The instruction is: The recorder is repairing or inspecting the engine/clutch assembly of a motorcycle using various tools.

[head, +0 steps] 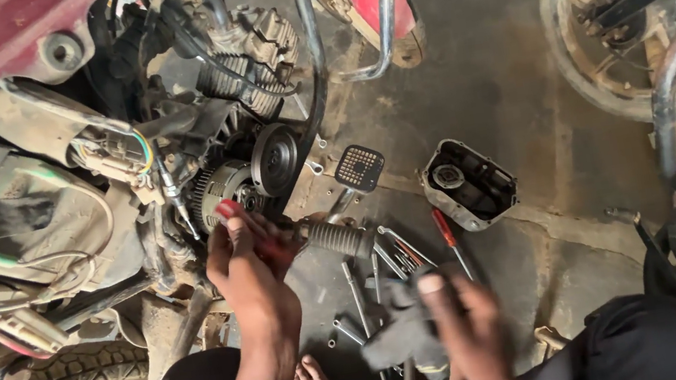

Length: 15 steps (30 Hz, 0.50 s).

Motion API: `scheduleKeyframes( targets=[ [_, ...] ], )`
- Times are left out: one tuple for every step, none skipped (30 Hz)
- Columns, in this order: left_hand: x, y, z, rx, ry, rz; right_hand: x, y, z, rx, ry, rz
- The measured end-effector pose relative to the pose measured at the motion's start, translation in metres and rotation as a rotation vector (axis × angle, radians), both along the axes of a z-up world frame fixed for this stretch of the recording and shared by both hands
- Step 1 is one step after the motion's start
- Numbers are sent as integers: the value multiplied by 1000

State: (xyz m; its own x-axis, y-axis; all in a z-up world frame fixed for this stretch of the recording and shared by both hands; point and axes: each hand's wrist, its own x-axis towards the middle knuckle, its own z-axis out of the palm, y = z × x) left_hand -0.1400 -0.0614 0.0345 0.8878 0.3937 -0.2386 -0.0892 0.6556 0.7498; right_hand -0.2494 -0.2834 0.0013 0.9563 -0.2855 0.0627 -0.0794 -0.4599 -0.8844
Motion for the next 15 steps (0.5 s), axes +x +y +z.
scheduleKeyframes(
  targets=[
    [-1, 0, 3, -1, -3, 4, 1, -6, 3, -1, -3, 4],
    [-2, -1, 5, 43, 11, -129, 0, -12, 6, 217, -41, -51],
    [-4, -2, 7, 87, 25, -261, 0, -18, 8, 434, -79, -106],
    [-10, -7, 19, 87, 23, -258, 7, -16, 22, 435, -80, -103],
    [-15, -12, 32, 125, 78, -514, 14, -14, 36, 726, -149, -132],
    [-20, -17, 45, 164, 134, -770, 22, -12, 51, 1017, -221, -161],
    [-23, -22, 39, 167, 130, -767, 35, -4, 62, 1019, -224, -157],
    [-26, -27, 34, 175, 120, -914, 47, 4, 73, 1167, -129, -143],
    [-29, -31, 28, 184, 109, -1061, 59, 13, 84, 1312, -32, -128],
    [-33, -28, 23, 184, 106, -1057, 74, 15, 66, 1312, -33, -123],
    [-37, -24, 18, 82, 109, -1074, 90, 17, 48, 1331, 17, -49],
    [-39, -21, 13, -21, 107, -1089, 108, 18, 31, 1347, 63, 28],
    [-37, -10, 14, -19, 99, -1088, 124, 28, 19, 1345, 58, 35],
    [-38, 3, 12, -34, 107, -928, 137, 38, 5, 1212, 45, 9],
    [-38, 15, 11, -48, 114, -768, 150, 47, -10, 1079, 32, -16]
  ],
)
